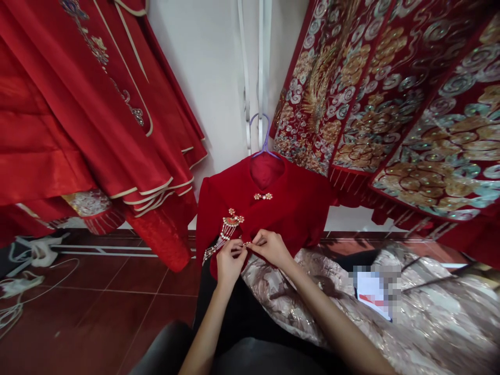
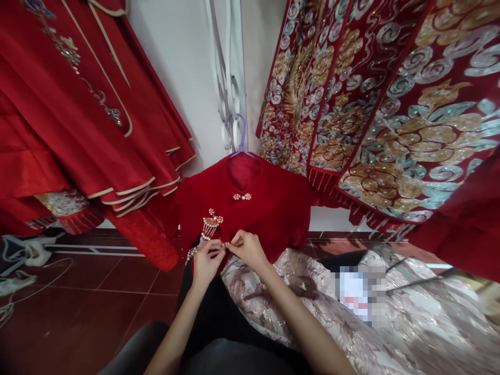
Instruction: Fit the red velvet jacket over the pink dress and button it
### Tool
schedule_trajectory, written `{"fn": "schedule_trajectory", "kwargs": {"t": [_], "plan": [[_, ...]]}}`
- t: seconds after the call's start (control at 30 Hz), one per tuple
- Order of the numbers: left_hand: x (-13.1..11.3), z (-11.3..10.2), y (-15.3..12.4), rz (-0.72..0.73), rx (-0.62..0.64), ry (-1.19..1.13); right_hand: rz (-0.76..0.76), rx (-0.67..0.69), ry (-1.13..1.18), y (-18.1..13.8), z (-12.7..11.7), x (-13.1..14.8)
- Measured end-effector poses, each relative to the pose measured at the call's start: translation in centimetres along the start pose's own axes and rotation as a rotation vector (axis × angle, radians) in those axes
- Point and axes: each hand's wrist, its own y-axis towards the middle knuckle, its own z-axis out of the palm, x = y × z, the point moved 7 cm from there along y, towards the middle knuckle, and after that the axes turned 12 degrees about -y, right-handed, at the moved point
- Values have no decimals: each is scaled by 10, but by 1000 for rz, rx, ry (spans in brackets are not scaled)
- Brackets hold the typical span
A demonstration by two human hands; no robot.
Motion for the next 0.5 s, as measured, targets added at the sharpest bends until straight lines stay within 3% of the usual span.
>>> {"fn": "schedule_trajectory", "kwargs": {"t": [0.5], "plan": [[17,-4,5,-113,41,-82,-46,-56,-8,-1,13,-4]]}}
